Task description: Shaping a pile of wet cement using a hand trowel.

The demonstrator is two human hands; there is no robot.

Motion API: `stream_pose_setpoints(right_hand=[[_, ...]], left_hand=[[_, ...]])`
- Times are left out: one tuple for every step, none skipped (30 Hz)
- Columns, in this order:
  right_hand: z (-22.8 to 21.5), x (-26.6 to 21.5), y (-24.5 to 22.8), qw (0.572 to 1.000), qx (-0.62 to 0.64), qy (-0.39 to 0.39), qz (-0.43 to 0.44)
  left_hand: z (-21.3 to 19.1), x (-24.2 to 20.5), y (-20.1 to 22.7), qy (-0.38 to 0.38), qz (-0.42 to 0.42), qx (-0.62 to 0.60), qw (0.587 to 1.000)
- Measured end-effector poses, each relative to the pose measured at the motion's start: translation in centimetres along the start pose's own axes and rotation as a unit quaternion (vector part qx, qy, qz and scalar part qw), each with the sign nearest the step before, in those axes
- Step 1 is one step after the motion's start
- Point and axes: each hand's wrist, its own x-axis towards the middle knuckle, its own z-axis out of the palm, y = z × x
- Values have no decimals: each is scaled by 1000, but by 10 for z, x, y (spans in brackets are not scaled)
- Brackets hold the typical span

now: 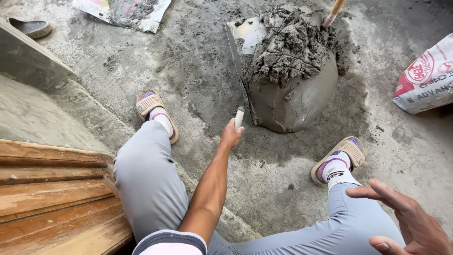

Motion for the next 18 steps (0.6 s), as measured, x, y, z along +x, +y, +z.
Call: stream_pose_setpoints(right_hand=[[-1,0,1,1000,-1,-1,0],[-1,0,3,1000,14,-4,3],[-2,0,5,1000,28,-7,7],[-2,1,3,1000,28,-9,7],[-2,1,1,1000,25,-8,3],[-2,1,0,1000,21,-7,0],[-2,2,-1,1000,21,-9,1],[-2,3,-3,1000,19,-10,6],[-2,4,-4,1000,18,-11,11],[1,6,-11,1000,17,-9,11],[3,7,-18,1000,14,5,2],[5,9,-25,1000,10,20,-7],[5,9,-27,1000,8,23,-8],[6,10,-29,1000,15,26,-6],[7,11,-30,999,23,30,-5],[6,10,-29,999,20,31,-4],[6,9,-27,999,16,34,-9],[7,9,-25,999,12,35,-12]], left_hand=[[1,-1,1,1,0,-1,1000],[2,-2,2,17,24,9,1000],[3,-3,3,34,47,19,998],[1,-9,12,35,45,18,998],[-2,-15,21,52,72,21,996],[-4,-21,31,68,98,24,993],[-7,-24,39,67,97,23,993],[-10,-26,49,75,147,-2,986],[-13,-29,59,82,196,-28,977],[-18,-24,61,81,197,-28,977],[-23,-20,63,96,184,-7,978],[-28,-15,67,111,172,13,979],[-30,-4,54,110,175,13,978],[-32,8,42,110,141,37,983],[-35,20,30,111,106,61,986],[-33,26,18,110,108,59,986],[-32,33,5,115,90,65,987],[-30,38,-10,120,69,71,988]])
